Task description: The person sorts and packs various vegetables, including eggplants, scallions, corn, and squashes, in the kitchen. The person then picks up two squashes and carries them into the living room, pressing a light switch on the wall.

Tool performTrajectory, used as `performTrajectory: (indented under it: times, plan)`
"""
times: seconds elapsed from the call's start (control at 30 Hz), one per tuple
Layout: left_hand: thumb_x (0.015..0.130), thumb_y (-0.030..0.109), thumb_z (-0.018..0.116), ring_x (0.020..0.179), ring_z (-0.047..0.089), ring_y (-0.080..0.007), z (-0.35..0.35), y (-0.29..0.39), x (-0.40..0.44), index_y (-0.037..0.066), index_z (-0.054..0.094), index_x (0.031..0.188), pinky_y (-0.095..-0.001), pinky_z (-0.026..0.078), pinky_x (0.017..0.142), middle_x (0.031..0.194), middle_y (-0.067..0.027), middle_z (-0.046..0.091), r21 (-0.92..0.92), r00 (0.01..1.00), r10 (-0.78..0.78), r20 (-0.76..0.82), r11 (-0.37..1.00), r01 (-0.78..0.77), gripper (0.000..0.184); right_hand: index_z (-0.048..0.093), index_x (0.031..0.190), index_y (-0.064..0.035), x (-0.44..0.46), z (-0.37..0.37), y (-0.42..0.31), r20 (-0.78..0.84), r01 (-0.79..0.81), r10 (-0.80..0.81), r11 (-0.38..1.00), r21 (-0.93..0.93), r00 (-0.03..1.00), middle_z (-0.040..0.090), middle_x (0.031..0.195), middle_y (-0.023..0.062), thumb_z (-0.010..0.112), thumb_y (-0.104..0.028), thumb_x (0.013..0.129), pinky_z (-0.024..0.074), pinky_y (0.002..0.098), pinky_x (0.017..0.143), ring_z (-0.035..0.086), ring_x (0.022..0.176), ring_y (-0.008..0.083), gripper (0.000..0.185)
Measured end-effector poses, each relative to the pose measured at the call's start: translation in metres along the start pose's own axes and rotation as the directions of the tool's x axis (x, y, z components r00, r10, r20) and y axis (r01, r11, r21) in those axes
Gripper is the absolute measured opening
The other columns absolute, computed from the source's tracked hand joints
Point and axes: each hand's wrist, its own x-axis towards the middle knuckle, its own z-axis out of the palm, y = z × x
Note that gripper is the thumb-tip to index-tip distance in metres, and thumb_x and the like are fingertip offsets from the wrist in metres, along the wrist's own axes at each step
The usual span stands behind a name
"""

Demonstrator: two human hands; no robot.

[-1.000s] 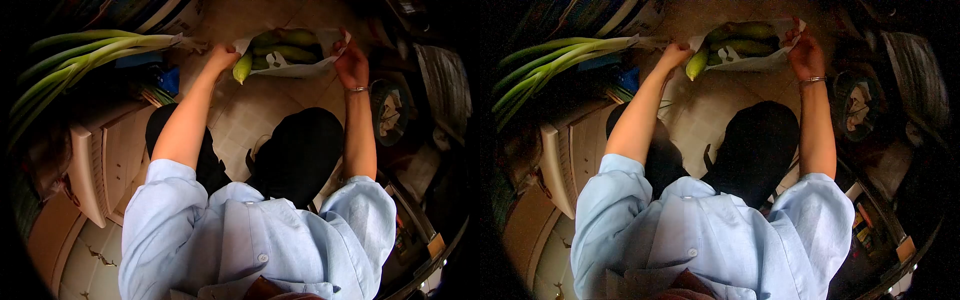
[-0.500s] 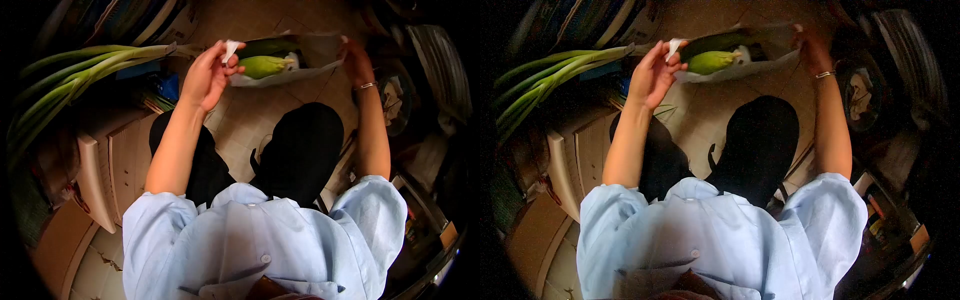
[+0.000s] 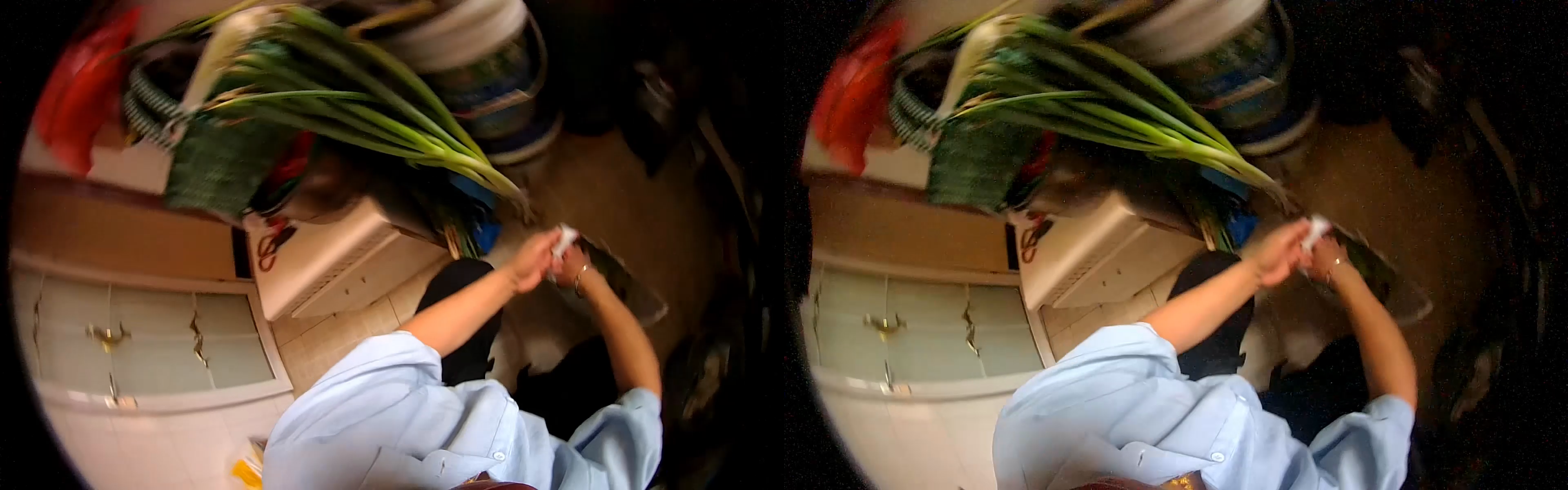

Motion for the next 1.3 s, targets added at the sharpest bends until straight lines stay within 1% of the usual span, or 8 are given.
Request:
performTrajectory:
  times: [0.2, 0.37, 0.47, 0.53, 0.6, 0.8, 1.03, 1.3]
  plan:
    - [0.096, 0.033, 0.042, 0.056, 0.039, -0.0035, -0.005, 0.003, 0.001, 0.010, 0.055, 0.105, -0.0182, 0.028, 0.048, 0.080, 0.0023, 0.054, -0.160, 0.999, 0.012, 0.041, 0.987, -0.005, 0.027, 0.036, 0.136, -0.0199, 0.013, -0.041, 0.007, 0.364, 0.001, 0.058, 0.987, -0.159, 0.929, 0.040, 0.138, 0.0098, 0.070, -0.031, 0.071, 0.0373, 0.0389, 0.101, 0.040, 0.126, 0.0272, 0.074]
    - [0.091, 0.031, 0.052, 0.054, 0.043, -0.0034, -0.014, 0.001, 0.005, 0.010, 0.056, 0.104, -0.0180, 0.035, 0.046, 0.084, 0.0008, 0.058, -0.131, 1.000, 0.013, -0.014, 0.991, -0.015, 0.025, 0.035, 0.136, -0.0209, -0.007, -0.032, 0.028, 0.143, 0.088, -0.073, 0.991, -0.097, 0.987, 0.039, 0.139, 0.0131, 0.074, -0.034, 0.060, 0.0333, 0.0401, 0.104, 0.037, 0.128, 0.0288, 0.086]
    - [0.085, 0.026, 0.056, 0.050, 0.042, -0.0066, 0.001, 0.016, -0.003, 0.010, 0.056, 0.092, -0.0182, 0.036, 0.043, 0.077, -0.0021, 0.058, -0.326, 0.978, -0.069, -0.199, 0.945, 0.000, 0.018, 0.023, 0.142, -0.0283, -0.029, -0.036, 0.026, 0.191, -0.075, 0.061, 0.995, 0.067, 0.980, 0.028, 0.147, 0.0044, 0.072, -0.027, 0.067, 0.0181, 0.0459, 0.111, 0.026, 0.135, 0.0268, 0.089]
    - [0.087, 0.021, 0.048, 0.048, 0.038, -0.0055, -0.013, 0.017, 0.000, 0.001, 0.055, 0.091, -0.0187, 0.032, 0.039, 0.068, -0.0021, 0.052, -0.365, 0.989, -0.052, -0.140, 0.931, -0.002, 0.021, 0.025, 0.142, -0.0285, 0.005, 0.005, 0.092, 0.196, 0.186, -0.209, 0.974, 0.129, 0.958, 0.036, 0.139, 0.0168, 0.075, -0.021, 0.061, 0.0375, 0.0428, 0.101, 0.039, 0.125, 0.0316, 0.095]
    - [0.089, 0.029, 0.046, 0.050, 0.035, -0.0065, -0.014, 0.023, -0.005, -0.006, 0.052, 0.106, -0.0191, 0.029, 0.043, 0.070, -0.0024, 0.053, -0.374, 0.976, -0.050, -0.211, 0.927, -0.033, 0.040, 0.027, 0.141, -0.0273, -0.040, -0.023, 0.073, 0.262, 0.144, -0.115, 0.985, -0.092, 0.958, 0.040, 0.133, 0.0218, 0.074, -0.023, 0.061, 0.0421, 0.0435, 0.096, 0.044, 0.119, 0.0349, 0.093]
    - [0.093, 0.029, 0.041, 0.058, 0.035, -0.0087, -0.014, 0.029, -0.010, -0.012, 0.033, 0.129, -0.0230, 0.029, 0.055, 0.080, -0.0032, 0.041, -0.428, 0.999, -0.038, 0.025, 0.903, 0.045, 0.055, 0.034, 0.138, -0.0248, -0.102, 0.008, 0.139, -0.016, 0.121, -0.121, 0.993, 0.005, 0.993, 0.033, 0.132, 0.0266, 0.074, -0.025, 0.058, 0.0435, 0.0428, 0.095, 0.045, 0.116, 0.0402, 0.090]
    - [0.094, 0.030, 0.042, 0.061, 0.035, -0.0076, -0.016, 0.033, -0.020, -0.007, 0.029, 0.135, -0.0219, 0.030, 0.056, 0.084, -0.0034, 0.041, -0.225, 0.998, -0.065, -0.010, 0.972, 0.061, 0.057, 0.043, 0.131, -0.0211, -0.100, 0.017, 0.127, -0.093, 0.154, -0.147, 0.985, 0.075, 0.985, 0.030, 0.136, 0.0215, 0.071, -0.016, 0.058, 0.0412, 0.0423, 0.097, 0.037, 0.121, 0.0418, 0.079]
    - [0.093, 0.033, 0.043, 0.058, 0.035, -0.0072, -0.017, 0.029, -0.030, -0.004, 0.032, 0.135, -0.0213, 0.031, 0.057, 0.096, -0.0066, 0.052, -0.135, 0.994, -0.095, -0.058, 0.987, 0.087, 0.057, 0.044, 0.129, -0.0255, -0.098, 0.009, 0.089, -0.212, 0.064, -0.126, 0.959, -0.278, 0.969, 0.029, 0.137, 0.0195, 0.080, -0.021, 0.055, 0.0438, 0.0458, 0.095, 0.039, 0.120, 0.0411, 0.082]
